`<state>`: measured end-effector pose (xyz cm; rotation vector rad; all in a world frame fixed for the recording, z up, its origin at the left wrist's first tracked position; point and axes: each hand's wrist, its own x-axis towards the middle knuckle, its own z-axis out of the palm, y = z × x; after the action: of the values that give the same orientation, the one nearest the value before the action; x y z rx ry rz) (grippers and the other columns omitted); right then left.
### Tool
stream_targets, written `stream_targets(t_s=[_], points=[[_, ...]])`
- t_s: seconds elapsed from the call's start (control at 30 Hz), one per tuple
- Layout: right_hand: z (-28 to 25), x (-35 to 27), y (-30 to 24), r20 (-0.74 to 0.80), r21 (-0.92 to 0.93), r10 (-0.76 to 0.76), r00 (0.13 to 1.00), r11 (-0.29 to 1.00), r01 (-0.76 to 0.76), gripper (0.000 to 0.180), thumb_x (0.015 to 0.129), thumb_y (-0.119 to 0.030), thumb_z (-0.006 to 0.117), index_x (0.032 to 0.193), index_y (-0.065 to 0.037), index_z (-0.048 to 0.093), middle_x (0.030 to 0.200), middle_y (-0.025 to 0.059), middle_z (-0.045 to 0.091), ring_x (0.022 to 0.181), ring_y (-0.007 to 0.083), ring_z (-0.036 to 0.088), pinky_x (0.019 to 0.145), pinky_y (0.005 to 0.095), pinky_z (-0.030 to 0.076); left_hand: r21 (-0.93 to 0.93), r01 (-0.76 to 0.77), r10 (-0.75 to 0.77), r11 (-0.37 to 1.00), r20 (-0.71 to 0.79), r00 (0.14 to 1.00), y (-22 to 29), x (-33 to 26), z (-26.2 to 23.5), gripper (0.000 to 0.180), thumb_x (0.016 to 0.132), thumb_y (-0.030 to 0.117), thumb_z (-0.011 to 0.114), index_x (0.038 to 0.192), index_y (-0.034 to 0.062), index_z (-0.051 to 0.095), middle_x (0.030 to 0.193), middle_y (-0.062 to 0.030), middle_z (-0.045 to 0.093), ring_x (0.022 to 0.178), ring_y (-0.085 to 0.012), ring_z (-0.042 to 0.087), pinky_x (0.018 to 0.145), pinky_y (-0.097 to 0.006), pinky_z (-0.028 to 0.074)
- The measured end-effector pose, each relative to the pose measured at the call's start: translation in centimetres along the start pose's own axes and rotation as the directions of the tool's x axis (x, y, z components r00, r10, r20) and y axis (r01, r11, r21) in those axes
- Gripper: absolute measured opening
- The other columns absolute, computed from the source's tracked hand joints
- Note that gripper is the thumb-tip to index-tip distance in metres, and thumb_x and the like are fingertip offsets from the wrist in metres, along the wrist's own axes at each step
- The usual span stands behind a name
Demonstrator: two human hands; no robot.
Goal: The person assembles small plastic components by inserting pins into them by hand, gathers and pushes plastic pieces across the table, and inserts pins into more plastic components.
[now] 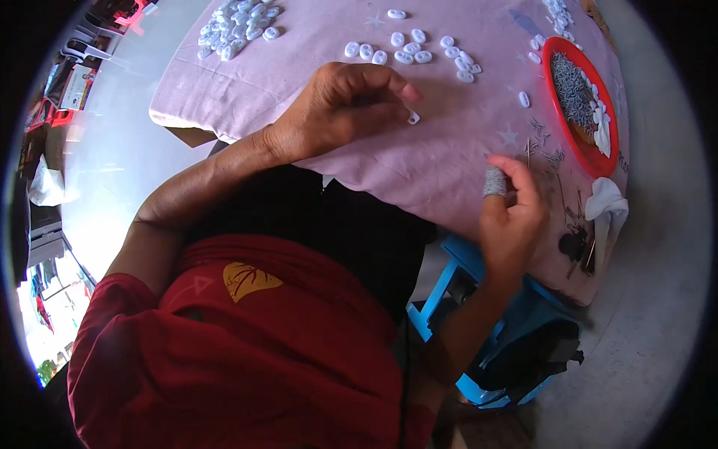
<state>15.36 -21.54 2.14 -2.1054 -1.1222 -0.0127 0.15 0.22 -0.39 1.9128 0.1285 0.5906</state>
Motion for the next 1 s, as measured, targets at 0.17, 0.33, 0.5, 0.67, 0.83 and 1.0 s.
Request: stream_targets(t_s=[0.17,0.33,0.5,0.67,0.83,1.0], points=[[0.6,-0.1,-1.5,0.059,-0.133,-0.135,0.989,0.981,0.142,0.021,0.080,0.002,0.058,0.099,-0.002,0.067,0.091,0.0142,0.066,0.083,0.0281,0.065,0.077,0.0353,0.051,-0.416,0.185,-0.173,0.890,0.067,0.983,1.4,0.1,-0.1,0.015,0.089,0.006,0.066,0.103,0.0022,0.067,0.090,-0.0062,0.070,0.083,-0.0082,0.065,0.072,-0.021,0.052],[0.5,-0.2,-1.6,0.075,-0.177,-0.043,0.996,0.983,0.055,0.021,0.080,-0.001,0.059,0.101,-0.003,0.064,0.091,0.0164,0.064,0.084,0.0332,0.064,0.075,0.0404,0.051,-0.579,0.469,-0.413,0.667,0.237,0.880,2.5,0.0,-0.7,0.015,0.089,0.009,0.065,0.103,0.0036,0.066,0.086,-0.0057,0.069,0.070,-0.0032,0.059,0.058,-0.016,0.044],[0.5,-0.4,-1.5,0.114,-0.247,-0.067,0.991,0.964,0.094,0.018,0.082,-0.005,0.059,0.100,-0.003,0.061,0.091,0.0164,0.063,0.084,0.0338,0.062,0.076,0.0419,0.050,-0.671,0.472,-0.397,0.571,0.278,0.875,2.5,-0.3,-0.7,0.016,0.089,0.015,0.066,0.101,0.0049,0.065,0.083,-0.0046,0.069,0.061,-0.0025,0.051,0.053,-0.017,0.037],[0.5,-0.8,-1.5,0.110,-0.288,-0.094,0.990,0.950,0.122,0.016,0.085,-0.008,0.058,0.099,-0.003,0.060,0.094,0.0170,0.062,0.087,0.0338,0.061,0.077,0.0425,0.049,-0.681,0.510,-0.447,0.526,0.290,0.846,2.7,-0.3,-0.5,0.014,0.089,0.015,0.066,0.100,0.0065,0.066,0.085,-0.0033,0.069,0.061,-0.0027,0.051,0.054,-0.017,0.038],[0.3,-1.2,-1.2,0.093,-0.282,-0.036,0.995,0.957,0.061,0.015,0.086,-0.009,0.056,0.099,-0.002,0.060,0.093,0.0180,0.062,0.087,0.0352,0.061,0.077,0.0424,0.048,-0.677,0.459,-0.398,0.576,0.259,0.880,2.4,-0.5,-0.4,0.013,0.089,0.013,0.067,0.100,0.0073,0.067,0.087,-0.0018,0.069,0.066,-0.0024,0.055,0.055,-0.017,0.038],[0.8,-1.6,-1.7,0.031,-0.083,-0.050,0.998,0.995,0.052,0.016,0.085,-0.004,0.056,0.100,0.000,0.061,0.089,0.0156,0.062,0.084,0.0280,0.062,0.077,0.0372,0.049,-0.630,0.380,-0.320,0.678,0.213,0.923,2.5,-0.6,-0.3,0.018,0.087,0.003,0.067,0.104,0.0044,0.067,0.094,-0.0019,0.069,0.086,-0.0057,0.063,0.072,-0.020,0.049]])
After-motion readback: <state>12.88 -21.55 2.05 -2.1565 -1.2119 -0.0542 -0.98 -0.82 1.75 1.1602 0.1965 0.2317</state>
